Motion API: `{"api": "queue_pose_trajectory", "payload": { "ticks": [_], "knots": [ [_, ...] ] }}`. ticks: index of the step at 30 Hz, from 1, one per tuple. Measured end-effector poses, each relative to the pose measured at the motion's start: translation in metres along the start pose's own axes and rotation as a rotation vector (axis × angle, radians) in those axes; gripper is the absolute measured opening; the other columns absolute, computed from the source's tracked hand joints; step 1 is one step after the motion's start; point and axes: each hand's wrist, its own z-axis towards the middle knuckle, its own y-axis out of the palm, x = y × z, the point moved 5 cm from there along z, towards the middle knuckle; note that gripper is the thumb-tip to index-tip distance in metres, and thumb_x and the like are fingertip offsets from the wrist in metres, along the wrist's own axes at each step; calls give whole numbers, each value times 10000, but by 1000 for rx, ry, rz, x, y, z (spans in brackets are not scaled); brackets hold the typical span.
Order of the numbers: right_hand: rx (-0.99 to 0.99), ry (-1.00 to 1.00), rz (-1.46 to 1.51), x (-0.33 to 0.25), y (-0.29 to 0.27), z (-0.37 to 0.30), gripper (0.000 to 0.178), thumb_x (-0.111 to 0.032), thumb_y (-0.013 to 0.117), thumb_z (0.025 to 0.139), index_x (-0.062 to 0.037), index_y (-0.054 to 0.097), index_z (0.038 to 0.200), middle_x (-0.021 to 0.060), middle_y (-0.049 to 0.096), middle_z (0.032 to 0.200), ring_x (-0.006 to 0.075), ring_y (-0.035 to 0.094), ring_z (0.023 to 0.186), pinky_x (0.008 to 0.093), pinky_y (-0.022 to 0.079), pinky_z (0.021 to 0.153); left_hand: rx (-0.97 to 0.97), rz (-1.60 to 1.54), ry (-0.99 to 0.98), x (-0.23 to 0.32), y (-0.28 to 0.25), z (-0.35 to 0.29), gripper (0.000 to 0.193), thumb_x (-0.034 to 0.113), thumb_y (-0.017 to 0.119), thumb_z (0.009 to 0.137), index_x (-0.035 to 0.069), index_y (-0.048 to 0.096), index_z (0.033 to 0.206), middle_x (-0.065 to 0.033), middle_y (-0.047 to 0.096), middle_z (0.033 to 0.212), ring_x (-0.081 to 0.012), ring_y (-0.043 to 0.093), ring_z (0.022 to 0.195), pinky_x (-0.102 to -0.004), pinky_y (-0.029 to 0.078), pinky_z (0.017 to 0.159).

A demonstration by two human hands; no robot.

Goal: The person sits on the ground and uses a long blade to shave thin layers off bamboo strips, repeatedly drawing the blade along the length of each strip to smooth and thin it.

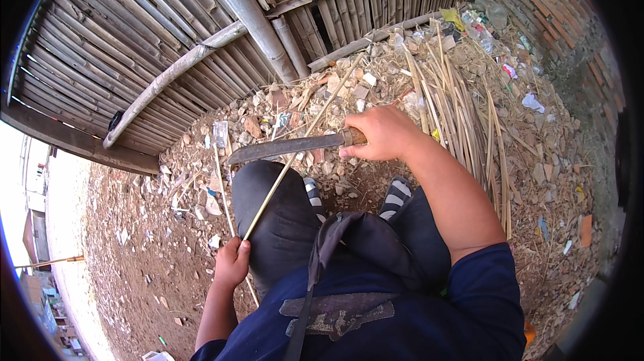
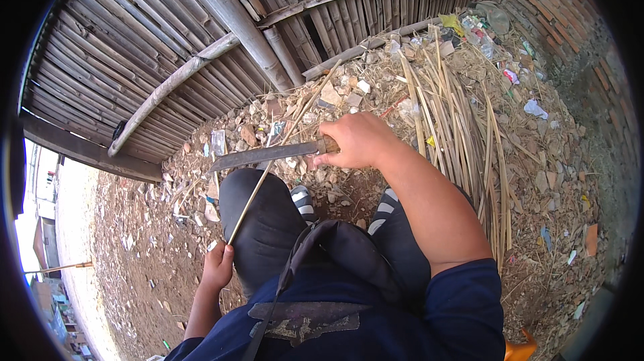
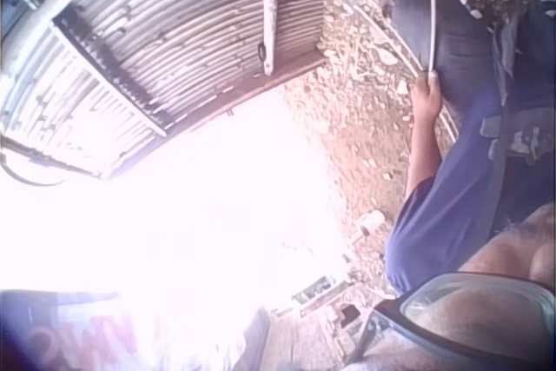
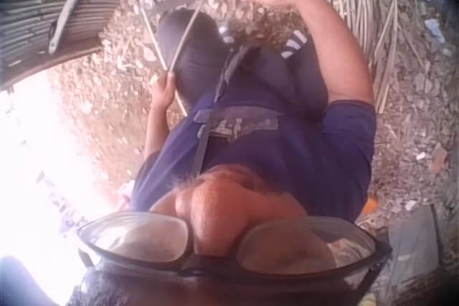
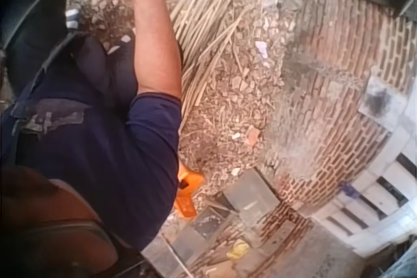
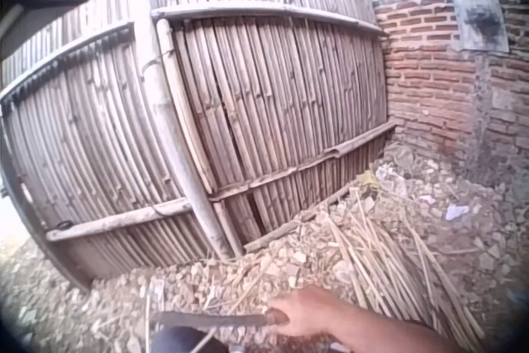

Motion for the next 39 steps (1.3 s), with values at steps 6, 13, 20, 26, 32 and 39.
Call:
{"api": "queue_pose_trajectory", "payload": {
  "ticks": [6,13,20,26,32,39],
  "knots": [
    [27,34,-7,5,7,6,509,-549,754,815,-119,652,1067,176,698,790,405,696,814,520,541,733,2,32,38,0,-1,7,521,454,496,1045,-6,537,806,-252,598,684,-481,615,698,-520,460,631],
    [-35,319,302,52,25,24,241,-273,709,869,-88,692,1022,156,715,850,339,713,828,473,551,744,57,47,109,-11,7,11,482,394,524,1042,-2,530,767,-252,579,641,-486,597,641,-524,444,575],
    [-36,326,173,41,3,17,241,-237,719,834,-93,699,1027,156,728,940,336,714,889,462,561,804,40,113,105,-4,-1,7,496,403,504,1049,-4,529,767,-247,572,639,-474,595,640,-517,445,584],
    [-205,182,23,8,3,2,316,-276,742,822,-147,709,1109,157,730,984,363,704,976,484,564,838,-347,-231,-103,-56,1,-6,564,450,453,1084,-1,527,754,-50,539,654,-158,486,649,-374,445,619],
    [-167,165,64,5,6,4,324,-331,761,845,-82,698,1043,183,717,914,366,703,914,478,548,800,-388,-275,-154,-63,5,-9,600,510,432,1076,18,568,760,-3,550,673,-147,491,644,-357,445,614],
    [11,343,249,72,27,20,352,-279,752,857,-15,689,1081,194,718,954,341,706,939,446,551,842,-304,-190,-98,-52,8,-2,612,515,444,1071,2,586,769,-39,560,668,-153,502,657,-360,449,622]
  ]
}}
